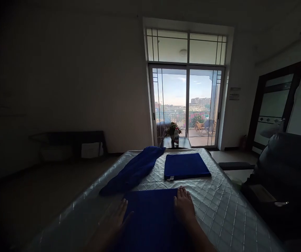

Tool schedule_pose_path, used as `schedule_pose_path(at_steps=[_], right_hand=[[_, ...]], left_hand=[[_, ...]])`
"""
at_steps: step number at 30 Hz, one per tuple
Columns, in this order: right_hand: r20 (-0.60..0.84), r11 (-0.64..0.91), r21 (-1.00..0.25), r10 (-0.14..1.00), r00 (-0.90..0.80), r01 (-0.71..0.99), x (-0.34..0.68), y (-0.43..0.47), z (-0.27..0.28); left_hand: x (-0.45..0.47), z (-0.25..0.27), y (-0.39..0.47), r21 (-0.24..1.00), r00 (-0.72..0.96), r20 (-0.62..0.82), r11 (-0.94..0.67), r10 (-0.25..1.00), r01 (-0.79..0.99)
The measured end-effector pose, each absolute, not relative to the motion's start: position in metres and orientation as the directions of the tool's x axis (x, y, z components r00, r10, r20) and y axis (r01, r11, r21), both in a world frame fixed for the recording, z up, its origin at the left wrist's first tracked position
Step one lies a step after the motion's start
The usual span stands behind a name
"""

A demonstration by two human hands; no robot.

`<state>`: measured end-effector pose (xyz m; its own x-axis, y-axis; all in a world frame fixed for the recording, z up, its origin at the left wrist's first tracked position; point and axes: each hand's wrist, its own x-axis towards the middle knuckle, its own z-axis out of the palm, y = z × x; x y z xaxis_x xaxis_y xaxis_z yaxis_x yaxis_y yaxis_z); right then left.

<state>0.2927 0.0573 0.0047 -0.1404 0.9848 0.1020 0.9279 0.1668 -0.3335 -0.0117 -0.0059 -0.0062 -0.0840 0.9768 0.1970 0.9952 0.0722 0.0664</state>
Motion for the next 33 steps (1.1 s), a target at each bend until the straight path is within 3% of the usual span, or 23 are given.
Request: schedule_pose_path(at_steps=[3, 8, 12, 15, 23, 28, 33], right_hand=[[0.107, 0.167, -0.361, 0.985, -0.137, 0.917, 0.293, 0.058, 0.003], [0.131, 0.183, -0.346, 0.981, -0.146, 0.92, 0.295, 0.061, -0.001], [0.16, 0.243, -0.274, 0.966, -0.205, 0.931, 0.298, 0.062, -0.007], [0.157, 0.243, -0.27, 0.966, -0.206, 0.932, 0.298, 0.064, -0.008], [0.127, 0.185, -0.341, 0.981, -0.15, 0.922, 0.294, 0.065, -0.004], [0.147, 0.189, -0.309, 0.978, -0.15, 0.932, 0.295, 0.064, -0.006], [0.15, 0.188, -0.249, 0.977, -0.154, 0.95, 0.292, 0.063, -0.004]], left_hand=[[0.021, 0.0, 0.008, 0.052, 0.055, 0.19, -0.066, 0.98, 0.996], [0.119, 0.014, 0.027, 0.182, 0.336, 0.204, -0.373, 0.919, 0.91], [0.17, 0.015, 0.041, 0.269, 0.413, 0.236, -0.467, 0.88, 0.842], [0.169, 0.009, 0.05, 0.309, 0.375, 0.228, -0.432, 0.899, 0.847], [0.051, 0.003, 0.051, 0.233, 0.147, 0.145, -0.178, 0.978, 0.956], [-0.014, 0.012, 0.032, 0.266, -0.056, 0.128, 0.02, 0.99, 0.964], [-0.027, 0.008, 0.028, 0.295, -0.096, 0.151, 0.048, 0.984, 0.954]])
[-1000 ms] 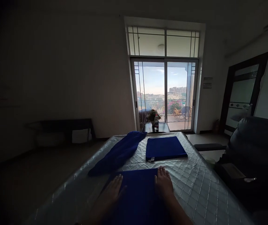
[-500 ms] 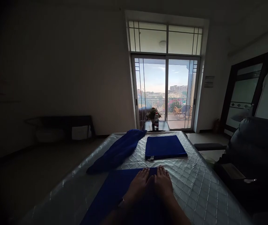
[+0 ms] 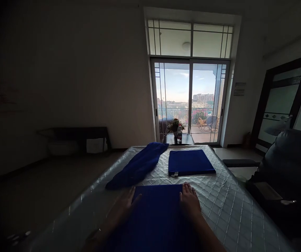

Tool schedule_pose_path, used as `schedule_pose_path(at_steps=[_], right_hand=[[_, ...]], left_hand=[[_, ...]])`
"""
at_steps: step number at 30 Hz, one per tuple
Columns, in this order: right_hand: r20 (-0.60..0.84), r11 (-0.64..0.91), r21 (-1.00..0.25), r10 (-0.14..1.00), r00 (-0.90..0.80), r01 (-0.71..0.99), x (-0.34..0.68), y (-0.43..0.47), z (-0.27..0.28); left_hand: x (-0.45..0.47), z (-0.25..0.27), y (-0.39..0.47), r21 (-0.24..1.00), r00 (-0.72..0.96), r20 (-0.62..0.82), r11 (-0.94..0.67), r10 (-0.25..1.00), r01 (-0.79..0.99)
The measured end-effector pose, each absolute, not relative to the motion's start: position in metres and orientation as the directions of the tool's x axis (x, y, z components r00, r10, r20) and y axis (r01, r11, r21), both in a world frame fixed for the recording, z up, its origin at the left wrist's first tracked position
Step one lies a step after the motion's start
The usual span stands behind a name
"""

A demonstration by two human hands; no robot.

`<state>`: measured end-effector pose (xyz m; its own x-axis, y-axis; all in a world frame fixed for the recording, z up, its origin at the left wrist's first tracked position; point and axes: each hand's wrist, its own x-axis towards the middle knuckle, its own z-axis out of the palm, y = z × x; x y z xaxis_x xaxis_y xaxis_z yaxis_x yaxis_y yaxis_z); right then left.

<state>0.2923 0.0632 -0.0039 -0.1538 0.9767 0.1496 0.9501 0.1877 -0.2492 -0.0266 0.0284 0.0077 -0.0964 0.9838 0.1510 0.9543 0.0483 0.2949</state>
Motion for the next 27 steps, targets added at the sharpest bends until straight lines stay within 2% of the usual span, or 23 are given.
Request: schedule_pose_path(at_steps=[12, 20, 27], right_hand=[[0.131, 0.206, -0.179, 0.974, -0.184, 0.962, 0.291, 0.064, -0.004], [0.101, 0.172, -0.233, 0.983, -0.152, 0.957, 0.285, 0.055, 0.011], [0.172, 0.166, -0.273, 0.977, -0.122, 0.948, 0.287, 0.047, 0.012]], left_hand=[[-0.034, -0.007, 0.037, 0.32, -0.065, 0.196, -0.001, 0.978, 0.947], [-0.034, -0.003, 0.034, 0.293, -0.052, 0.216, -0.014, 0.975, 0.956], [-0.033, -0.001, 0.031, 0.321, -0.065, 0.216, -0.008, 0.974, 0.947]])
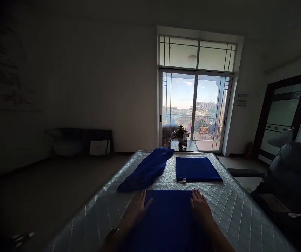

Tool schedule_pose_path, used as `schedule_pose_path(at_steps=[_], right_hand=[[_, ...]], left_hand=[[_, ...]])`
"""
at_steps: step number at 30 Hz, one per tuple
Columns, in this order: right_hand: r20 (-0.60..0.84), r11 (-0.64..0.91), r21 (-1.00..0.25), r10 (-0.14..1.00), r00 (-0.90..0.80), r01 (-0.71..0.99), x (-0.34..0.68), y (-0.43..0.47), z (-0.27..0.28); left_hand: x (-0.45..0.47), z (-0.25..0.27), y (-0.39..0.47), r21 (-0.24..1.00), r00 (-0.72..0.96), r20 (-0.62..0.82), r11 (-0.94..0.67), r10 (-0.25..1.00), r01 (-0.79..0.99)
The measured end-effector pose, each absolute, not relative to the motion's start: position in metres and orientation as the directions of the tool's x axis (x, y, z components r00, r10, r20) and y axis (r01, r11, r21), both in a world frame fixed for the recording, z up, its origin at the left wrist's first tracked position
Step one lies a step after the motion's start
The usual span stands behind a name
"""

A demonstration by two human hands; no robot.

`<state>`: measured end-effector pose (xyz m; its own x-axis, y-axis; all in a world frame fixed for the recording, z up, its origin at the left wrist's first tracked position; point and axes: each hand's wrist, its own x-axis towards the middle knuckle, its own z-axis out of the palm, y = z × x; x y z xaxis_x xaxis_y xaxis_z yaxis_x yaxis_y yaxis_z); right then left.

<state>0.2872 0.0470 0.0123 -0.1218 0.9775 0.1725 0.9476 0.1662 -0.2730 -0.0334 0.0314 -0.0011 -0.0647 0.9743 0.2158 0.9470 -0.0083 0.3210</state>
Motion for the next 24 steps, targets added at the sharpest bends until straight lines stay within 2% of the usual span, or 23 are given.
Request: schedule_pose_path(at_steps=[6, 13, 19, 24], right_hand=[[0.099, 0.126, -0.298, 0.99, -0.101, 0.946, 0.288, 0.033, -0.005], [0.071, 0.139, -0.321, 0.99, -0.122, 0.937, 0.289, 0.026, 0.005], [0.08, 0.138, -0.372, 0.99, -0.116, 0.918, 0.291, 0.023, 0.006], [0.093, 0.135, -0.416, 0.99, -0.105, 0.9, 0.292, 0.024, 0.004]], left_hand=[[-0.033, -0.002, 0.032, 0.32, -0.056, 0.213, -0.015, 0.976, 0.947], [-0.028, 0.005, 0.032, 0.257, -0.049, 0.172, 0.003, 0.984, 0.966], [-0.027, 0.002, 0.033, 0.197, -0.058, 0.188, 0.02, 0.98, 0.98], [-0.007, 0.018, 0.035, 0.133, -0.102, 0.189, 0.077, 0.977, 0.988]])
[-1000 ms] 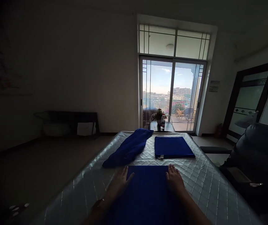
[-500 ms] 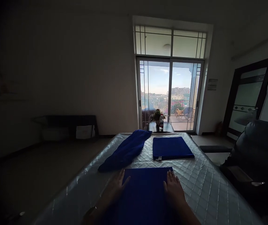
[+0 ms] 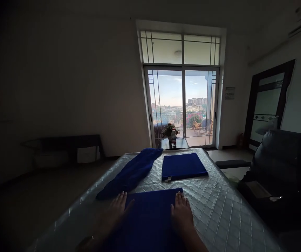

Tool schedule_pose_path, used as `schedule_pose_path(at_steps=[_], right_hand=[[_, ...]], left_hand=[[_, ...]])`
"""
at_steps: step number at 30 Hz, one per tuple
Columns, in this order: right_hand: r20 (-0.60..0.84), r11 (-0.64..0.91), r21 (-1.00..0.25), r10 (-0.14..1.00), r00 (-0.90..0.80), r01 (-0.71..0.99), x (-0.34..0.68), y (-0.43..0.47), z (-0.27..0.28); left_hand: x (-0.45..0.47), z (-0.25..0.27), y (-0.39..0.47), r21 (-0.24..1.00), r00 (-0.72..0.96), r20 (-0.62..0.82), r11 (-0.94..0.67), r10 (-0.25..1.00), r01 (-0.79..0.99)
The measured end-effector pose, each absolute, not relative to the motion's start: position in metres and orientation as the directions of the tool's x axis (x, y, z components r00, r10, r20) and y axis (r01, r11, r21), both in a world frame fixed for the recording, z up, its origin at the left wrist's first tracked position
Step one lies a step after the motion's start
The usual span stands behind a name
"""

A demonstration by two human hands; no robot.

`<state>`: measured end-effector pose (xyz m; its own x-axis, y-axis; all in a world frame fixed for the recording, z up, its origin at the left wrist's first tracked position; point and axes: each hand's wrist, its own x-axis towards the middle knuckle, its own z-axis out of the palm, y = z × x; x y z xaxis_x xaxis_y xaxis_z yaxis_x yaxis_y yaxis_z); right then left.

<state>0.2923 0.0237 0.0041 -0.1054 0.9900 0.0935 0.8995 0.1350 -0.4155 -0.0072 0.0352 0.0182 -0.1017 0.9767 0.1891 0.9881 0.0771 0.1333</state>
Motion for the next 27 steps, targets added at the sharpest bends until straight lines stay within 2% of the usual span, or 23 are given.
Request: schedule_pose_path(at_steps=[2, 7, 12, 15, 20, 27], right_hand=[[0.1, 0.135, -0.422, 0.99, -0.101, 0.897, 0.293, 0.024, 0.003], [0.107, 0.154, -0.398, 0.987, -0.121, 0.904, 0.295, 0.024, 0.001], [0.123, 0.205, -0.345, 0.977, -0.172, 0.916, 0.297, 0.025, -0.004], [0.122, 0.182, -0.365, 0.982, -0.147, 0.913, 0.296, 0.027, -0.004], [0.106, 0.134, -0.409, 0.989, -0.099, 0.902, 0.293, 0.026, 0.0], [0.076, 0.137, -0.37, 0.99, -0.117, 0.919, 0.292, 0.023, 0.005]], left_hand=[[0.021, 0.027, 0.034, 0.168, -0.071, 0.202, 0.037, 0.977, 0.985], [0.126, 0.024, 0.022, 0.278, 0.281, 0.189, -0.326, 0.941, 0.904], [0.177, 0.009, 0.011, 0.336, 0.419, 0.193, -0.461, 0.887, 0.822], [0.16, 0.005, 0.01, 0.336, 0.382, 0.163, -0.415, 0.91, 0.845], [0.092, -0.005, 0.012, 0.28, 0.217, 0.136, -0.248, 0.967, 0.928], [0.031, -0.006, 0.003, 0.242, 0.05, 0.074, -0.067, 0.996, 0.968]])
